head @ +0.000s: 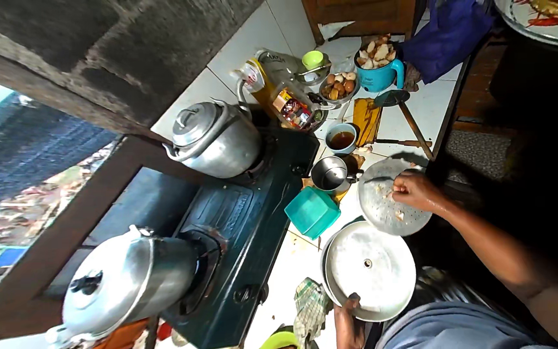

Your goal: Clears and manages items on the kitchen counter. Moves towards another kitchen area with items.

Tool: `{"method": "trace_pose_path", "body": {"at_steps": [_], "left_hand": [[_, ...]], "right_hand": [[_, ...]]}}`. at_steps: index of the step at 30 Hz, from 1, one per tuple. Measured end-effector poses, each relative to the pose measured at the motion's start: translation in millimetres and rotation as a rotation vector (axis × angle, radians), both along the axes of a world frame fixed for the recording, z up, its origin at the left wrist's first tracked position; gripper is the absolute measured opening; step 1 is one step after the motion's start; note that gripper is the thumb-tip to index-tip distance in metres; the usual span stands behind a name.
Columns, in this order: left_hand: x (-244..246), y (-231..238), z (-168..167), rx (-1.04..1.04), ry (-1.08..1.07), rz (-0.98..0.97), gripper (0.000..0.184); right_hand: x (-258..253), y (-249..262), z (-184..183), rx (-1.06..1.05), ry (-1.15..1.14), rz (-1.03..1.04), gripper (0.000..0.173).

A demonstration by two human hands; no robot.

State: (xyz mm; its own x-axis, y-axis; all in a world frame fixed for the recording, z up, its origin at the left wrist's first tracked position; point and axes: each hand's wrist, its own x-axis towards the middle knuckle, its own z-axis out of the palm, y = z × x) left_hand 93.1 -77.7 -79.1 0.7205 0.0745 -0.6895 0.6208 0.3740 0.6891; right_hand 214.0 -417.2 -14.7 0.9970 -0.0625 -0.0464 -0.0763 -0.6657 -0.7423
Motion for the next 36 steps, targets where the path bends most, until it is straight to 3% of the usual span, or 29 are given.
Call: {"method": "trace_pose_path", "body": {"at_steps": [6,9,12,15,18,23,28,32,36], "left_hand": [[10,-16,4,-0.060,0.002,-0.073,0.043],[8,-16,6,-0.087,-0.004,-0.080,0.045],[1,-10,9,-0.118,-0.008,-0.047,0.044],[-7,-3,8,-0.114,-0.010,-0.007,0.040],[-16,6,4,-0.109,-0.010,0.028,0.042],[-29,10,7,-0.099,-0.003,0.091,0.036],[-40,13,7,-0.105,-0.005,0.167,0.041],[-41,12,7,-0.117,0.000,0.230,0.045],[-34,7,9,-0.125,0.004,0.258,0.046]], "right_hand": [[-35,72,22,-0.007,0.109,0.491,0.023],[-44,98,8,-0.102,0.181,0.622,0.024],[-45,105,-1,-0.063,0.187,0.671,0.025],[-33,95,2,0.103,0.081,0.570,0.026],[1,78,9,0.162,0.041,0.263,0.035],[89,56,-39,0.197,0.015,-0.154,0.063],[124,68,-69,0.190,0.036,-0.154,0.048],[128,75,-82,0.316,0.056,-0.080,0.041],[113,76,-60,0.433,0.034,-0.117,0.037]]}}
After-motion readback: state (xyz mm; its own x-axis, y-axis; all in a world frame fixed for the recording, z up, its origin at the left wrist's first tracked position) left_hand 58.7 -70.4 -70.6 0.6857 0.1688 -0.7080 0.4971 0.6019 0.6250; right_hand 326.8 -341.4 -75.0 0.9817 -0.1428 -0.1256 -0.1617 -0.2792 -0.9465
